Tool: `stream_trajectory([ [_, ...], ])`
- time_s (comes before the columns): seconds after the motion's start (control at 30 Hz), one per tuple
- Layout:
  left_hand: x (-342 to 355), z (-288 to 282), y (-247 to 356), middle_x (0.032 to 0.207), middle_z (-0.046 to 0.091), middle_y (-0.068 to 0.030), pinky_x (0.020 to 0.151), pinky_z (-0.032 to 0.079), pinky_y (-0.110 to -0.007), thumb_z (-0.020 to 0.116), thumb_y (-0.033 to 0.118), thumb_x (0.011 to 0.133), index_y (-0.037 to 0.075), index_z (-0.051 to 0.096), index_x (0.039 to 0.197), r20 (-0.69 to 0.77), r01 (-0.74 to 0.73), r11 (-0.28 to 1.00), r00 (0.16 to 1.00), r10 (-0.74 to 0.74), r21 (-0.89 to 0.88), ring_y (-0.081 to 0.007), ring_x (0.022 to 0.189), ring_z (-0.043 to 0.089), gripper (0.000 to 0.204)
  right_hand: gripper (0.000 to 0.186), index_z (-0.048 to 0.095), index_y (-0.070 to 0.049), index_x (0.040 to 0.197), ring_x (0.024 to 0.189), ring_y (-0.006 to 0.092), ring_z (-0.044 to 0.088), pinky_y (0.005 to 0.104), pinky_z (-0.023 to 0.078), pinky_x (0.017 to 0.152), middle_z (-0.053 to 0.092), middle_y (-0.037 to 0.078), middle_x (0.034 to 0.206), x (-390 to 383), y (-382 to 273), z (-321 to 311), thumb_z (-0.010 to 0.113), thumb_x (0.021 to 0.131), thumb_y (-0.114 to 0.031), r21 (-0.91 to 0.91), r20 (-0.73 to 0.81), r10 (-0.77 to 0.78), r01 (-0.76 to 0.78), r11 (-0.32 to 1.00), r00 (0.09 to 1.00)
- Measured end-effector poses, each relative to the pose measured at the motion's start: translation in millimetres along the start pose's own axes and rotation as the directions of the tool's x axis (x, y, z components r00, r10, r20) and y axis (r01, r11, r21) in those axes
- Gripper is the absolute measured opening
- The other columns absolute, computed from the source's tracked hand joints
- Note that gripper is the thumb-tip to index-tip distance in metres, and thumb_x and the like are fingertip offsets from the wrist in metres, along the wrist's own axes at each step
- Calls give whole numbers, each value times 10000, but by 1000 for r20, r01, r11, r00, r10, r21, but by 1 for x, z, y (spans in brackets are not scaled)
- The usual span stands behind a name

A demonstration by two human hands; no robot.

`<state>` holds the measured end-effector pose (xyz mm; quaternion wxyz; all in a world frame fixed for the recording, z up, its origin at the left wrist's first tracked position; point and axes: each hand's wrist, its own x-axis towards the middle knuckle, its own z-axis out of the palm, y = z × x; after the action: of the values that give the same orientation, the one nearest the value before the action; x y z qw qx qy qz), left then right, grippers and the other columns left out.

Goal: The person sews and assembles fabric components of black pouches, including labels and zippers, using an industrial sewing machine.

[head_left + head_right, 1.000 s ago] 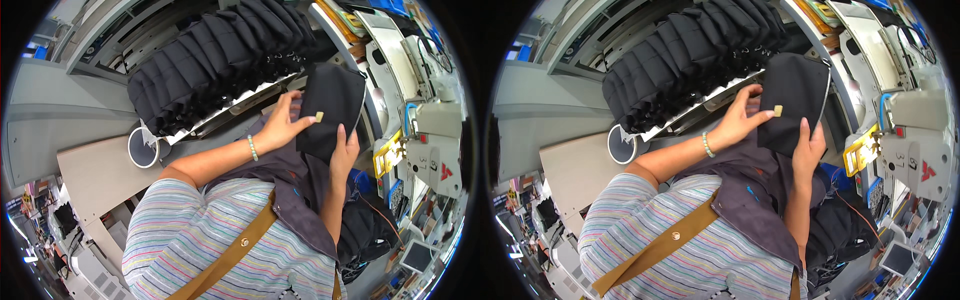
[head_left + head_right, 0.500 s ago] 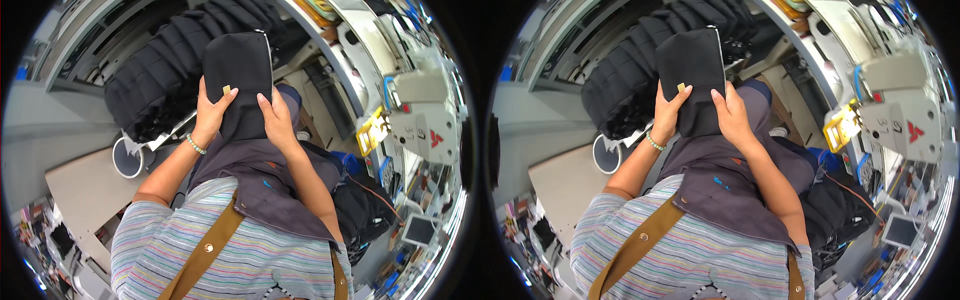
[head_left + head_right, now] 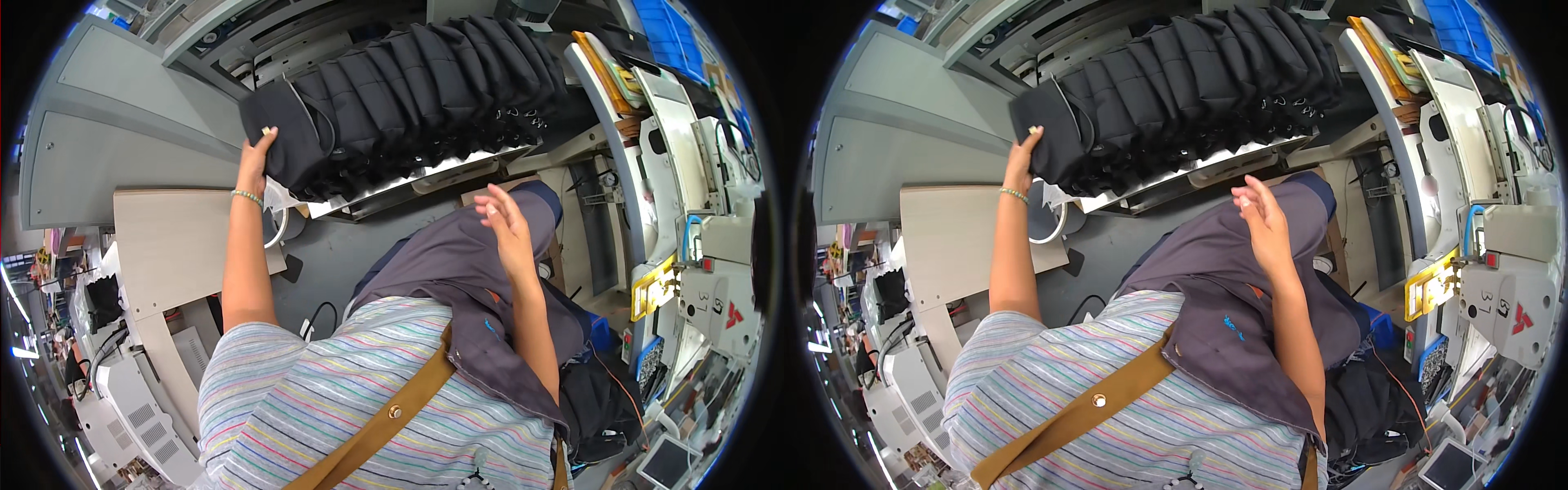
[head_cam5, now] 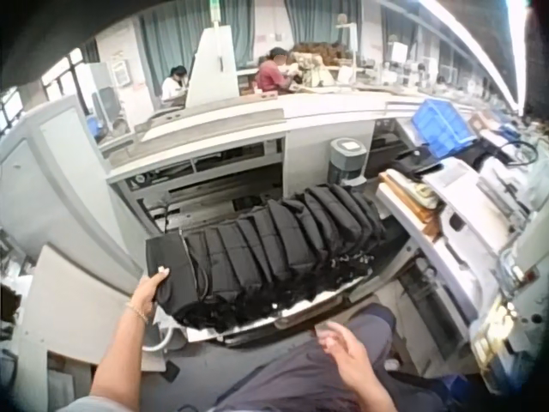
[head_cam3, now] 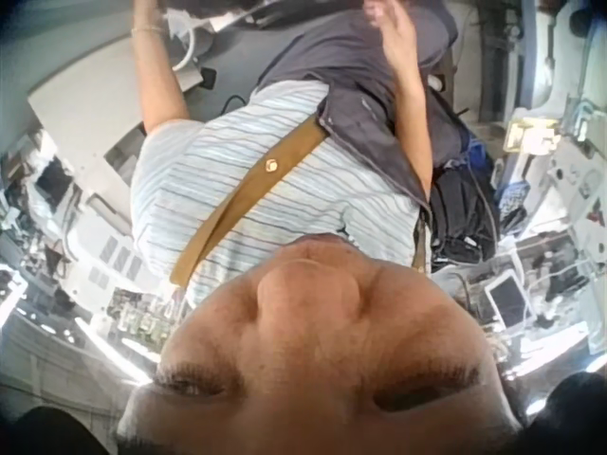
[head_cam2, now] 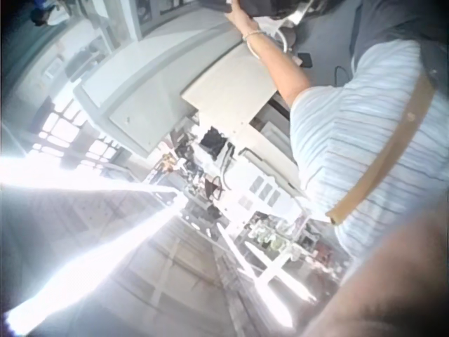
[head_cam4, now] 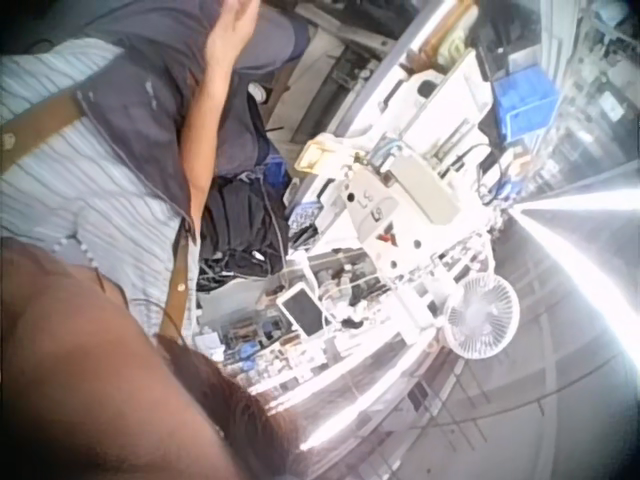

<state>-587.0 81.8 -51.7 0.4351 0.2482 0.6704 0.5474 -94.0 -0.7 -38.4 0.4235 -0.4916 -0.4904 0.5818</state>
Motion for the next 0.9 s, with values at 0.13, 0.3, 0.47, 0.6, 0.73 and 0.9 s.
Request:
stream_trajectory([
  [0.13,37,-11,-43,1239,626,-187,900,569,-361,787,211,870,-71,430,1370,22,19,1000,1000,-18,-19,-273,1043,683,676,418,510,14,1410,1099,157,632,277,496,914,653,117,1253,-10,26,-5,543,1030,-158,-61,12,125,-124,990,992],
  [0.3,26,25,-1,1241,631,-202,882,567,-355,764,155,873,-65,409,1420,5,-158,987,988,158,7,-296,1029,683,689,390,539,36,1371,1093,165,640,287,493,949,667,130,1236,-24,30,-9,540,1031,-154,-58,-12,170,-170,984,985],
  [0.47,53,36,-47,1543,280,-322,1138,350,-450,838,312,787,-69,275,1506,-311,54,803,935,167,594,-407,1435,326,989,341,596,51,1293,1093,185,654,295,482,977,699,141,1173,-25,34,-7,538,1036,-166,-74,-6,206,-206,976,979],
  [0.6,1,59,7,1570,298,-266,1154,318,-486,767,341,855,35,324,1535,173,-339,18,525,833,941,-438,1447,299,867,332,611,54,1271,1091,186,658,293,480,975,704,140,1159,-28,40,-15,536,1036,-167,-51,-21,197,-198,979,980],
  [0.73,43,66,-1,1596,322,-235,1197,243,-525,513,400,1025,67,403,1519,566,-679,-9,605,560,734,-432,1487,262,606,325,619,53,1260,1083,180,659,288,479,963,707,138,1154,-25,45,-14,538,1032,-165,-43,8,183,-183,982,983],
  [0.9,73,111,-34,1644,184,-252,1197,167,-596,359,532,1050,56,353,1546,328,-498,167,753,571,851,-494,1505,152,688,312,622,50,1261,1074,159,628,285,456,997,697,115,1158,-23,44,-13,508,1044,-142,-35,-10,218,-218,975,976],
])
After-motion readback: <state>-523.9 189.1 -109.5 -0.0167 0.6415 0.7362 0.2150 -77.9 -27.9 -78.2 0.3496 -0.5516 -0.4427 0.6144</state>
